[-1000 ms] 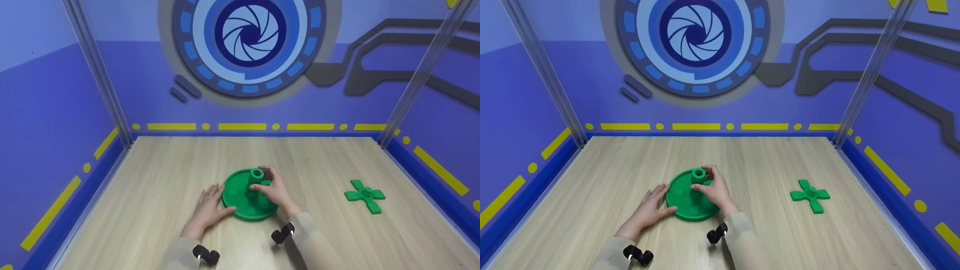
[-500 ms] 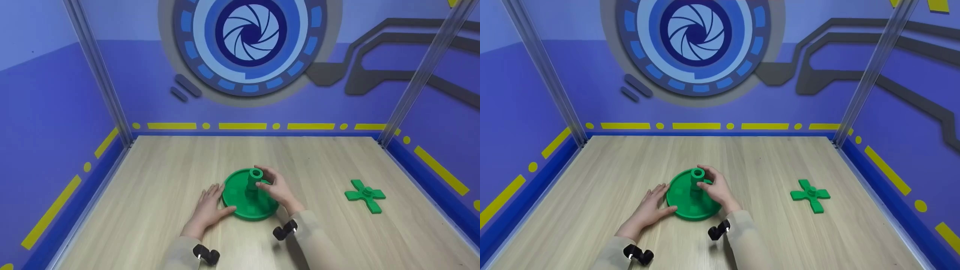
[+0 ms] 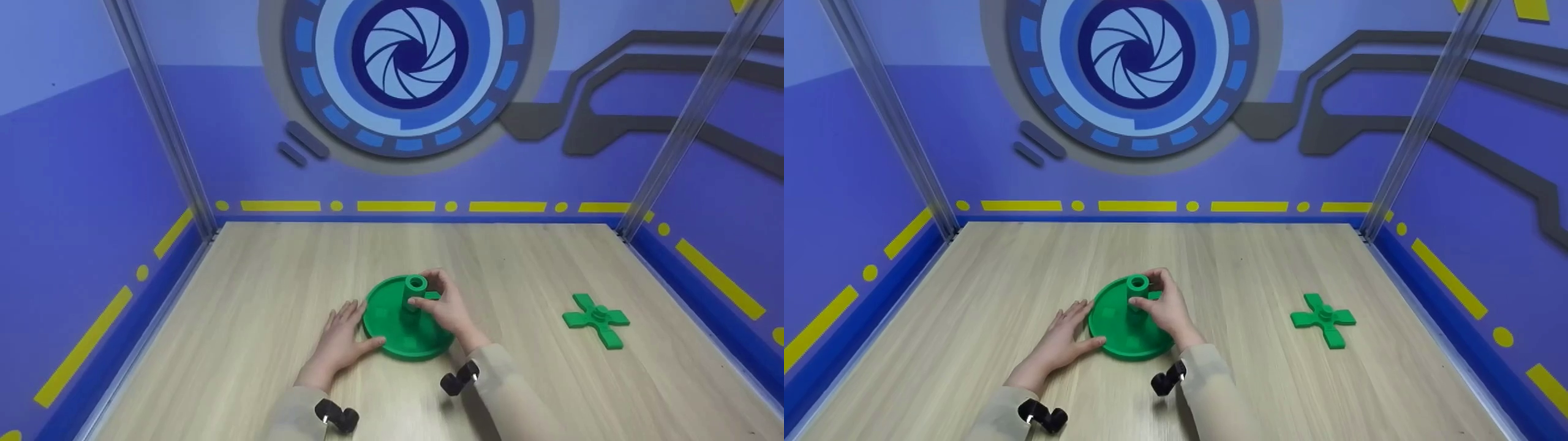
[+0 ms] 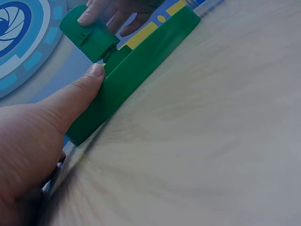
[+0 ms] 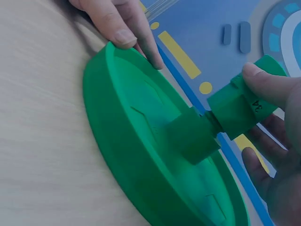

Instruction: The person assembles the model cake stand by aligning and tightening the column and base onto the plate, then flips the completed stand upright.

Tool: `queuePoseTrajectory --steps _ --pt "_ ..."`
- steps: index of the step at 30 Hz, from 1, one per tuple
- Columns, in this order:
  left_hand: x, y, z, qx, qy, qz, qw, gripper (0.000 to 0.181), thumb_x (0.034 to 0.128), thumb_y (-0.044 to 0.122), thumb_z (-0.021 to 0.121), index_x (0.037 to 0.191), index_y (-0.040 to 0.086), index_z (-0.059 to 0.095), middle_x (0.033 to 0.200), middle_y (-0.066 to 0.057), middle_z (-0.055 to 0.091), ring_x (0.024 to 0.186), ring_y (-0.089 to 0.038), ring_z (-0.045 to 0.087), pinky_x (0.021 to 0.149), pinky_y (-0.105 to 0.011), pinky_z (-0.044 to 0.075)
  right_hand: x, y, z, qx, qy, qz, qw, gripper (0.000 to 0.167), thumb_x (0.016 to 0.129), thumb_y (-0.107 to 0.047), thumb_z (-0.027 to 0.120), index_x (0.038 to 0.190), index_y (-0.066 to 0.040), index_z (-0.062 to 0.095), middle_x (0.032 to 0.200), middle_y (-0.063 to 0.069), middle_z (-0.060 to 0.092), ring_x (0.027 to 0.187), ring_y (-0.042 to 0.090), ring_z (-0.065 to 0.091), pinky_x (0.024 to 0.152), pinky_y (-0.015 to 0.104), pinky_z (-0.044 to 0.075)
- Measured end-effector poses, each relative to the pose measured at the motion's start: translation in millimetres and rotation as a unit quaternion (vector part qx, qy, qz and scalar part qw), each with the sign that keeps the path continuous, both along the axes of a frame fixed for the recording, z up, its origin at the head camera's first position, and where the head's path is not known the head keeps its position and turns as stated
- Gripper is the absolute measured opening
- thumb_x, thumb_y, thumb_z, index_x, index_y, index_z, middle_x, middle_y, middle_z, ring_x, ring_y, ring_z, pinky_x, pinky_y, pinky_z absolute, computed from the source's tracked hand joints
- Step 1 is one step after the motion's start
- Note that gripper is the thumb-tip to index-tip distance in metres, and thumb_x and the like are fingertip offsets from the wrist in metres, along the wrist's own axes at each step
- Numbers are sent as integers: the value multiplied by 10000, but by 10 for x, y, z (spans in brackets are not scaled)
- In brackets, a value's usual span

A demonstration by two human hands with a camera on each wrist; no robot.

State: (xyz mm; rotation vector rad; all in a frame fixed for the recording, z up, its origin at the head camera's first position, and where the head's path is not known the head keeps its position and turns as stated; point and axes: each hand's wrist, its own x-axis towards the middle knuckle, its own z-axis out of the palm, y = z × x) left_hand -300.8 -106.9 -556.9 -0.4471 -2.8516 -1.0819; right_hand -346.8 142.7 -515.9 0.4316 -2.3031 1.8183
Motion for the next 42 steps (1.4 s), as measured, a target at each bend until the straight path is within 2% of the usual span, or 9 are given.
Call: queuePoseTrajectory --steps 8,14,18,22,25,28,36,42 --pt "10 -2 -3 -3 -55 -2 10000 972 883 588 734 1590 33 365 1645 -252 342 1571 -425 243 1308 -617 112 13 -54 -26 239 107 -284 9993 520 792 -73 886 1173 -39 533 1133 128 637 1093 244 614 1025 518 502" --pt "10 3 -6 9 -45 -35 10000 969 882 582 739 1582 19 375 1637 -263 348 1568 -433 247 1304 -623 120 31 -21 -46 407 49 -262 9988 621 787 -60 887 1312 -43 555 1230 136 651 1140 297 628 1037 523 526" --pt "6 3 -3 38 -25 -46 10000 970 879 580 744 1582 21 377 1637 -265 348 1567 -435 247 1305 -621 119 36 48 -32 375 -2 14 9993 667 807 -27 860 1401 -45 558 1319 167 652 1195 361 632 1075 575 503" --pt "6 3 2 38 -37 -41 10000 969 879 581 742 1584 27 375 1639 -263 344 1568 -433 246 1305 -620 118 19 113 -3 245 51 453 9987 657 851 5 809 1451 -27 542 1427 225 603 1329 410 573 1162 598 435" --pt "8 3 3 41 -48 -39 10000 970 880 582 741 1586 29 372 1641 -262 342 1569 -431 245 1305 -621 115 15 138 17 216 70 708 9972 622 882 9 773 1458 -11 539 1462 245 579 1391 404 538 1197 573 412" --pt "7 3 3 53 -55 -30 10000 975 879 587 740 1588 32 368 1642 -261 341 1569 -430 243 1306 -620 113 22 139 30 240 43 821 9963 582 905 6 747 1451 -2 546 1448 247 591 1382 409 548 1186 575 427" --pt "3 -1 -2 37 -53 -24 10000 975 876 587 743 1586 31 373 1638 -258 350 1568 -430 247 1306 -618 118 14 94 35 206 53 648 9977 529 893 11 755 1395 11 588 1353 236 656 1297 412 609 1122 615 468" --pt "-4 0 2 54 -91 1 9999 965 878 588 740 1584 38 381 1638 -254 354 1570 -426 246 1308 -610 120 -2 46 24 211 49 312 9993 496 853 -10 806 1310 8 613 1249 194 700 1190 332 661 1079 596 496"
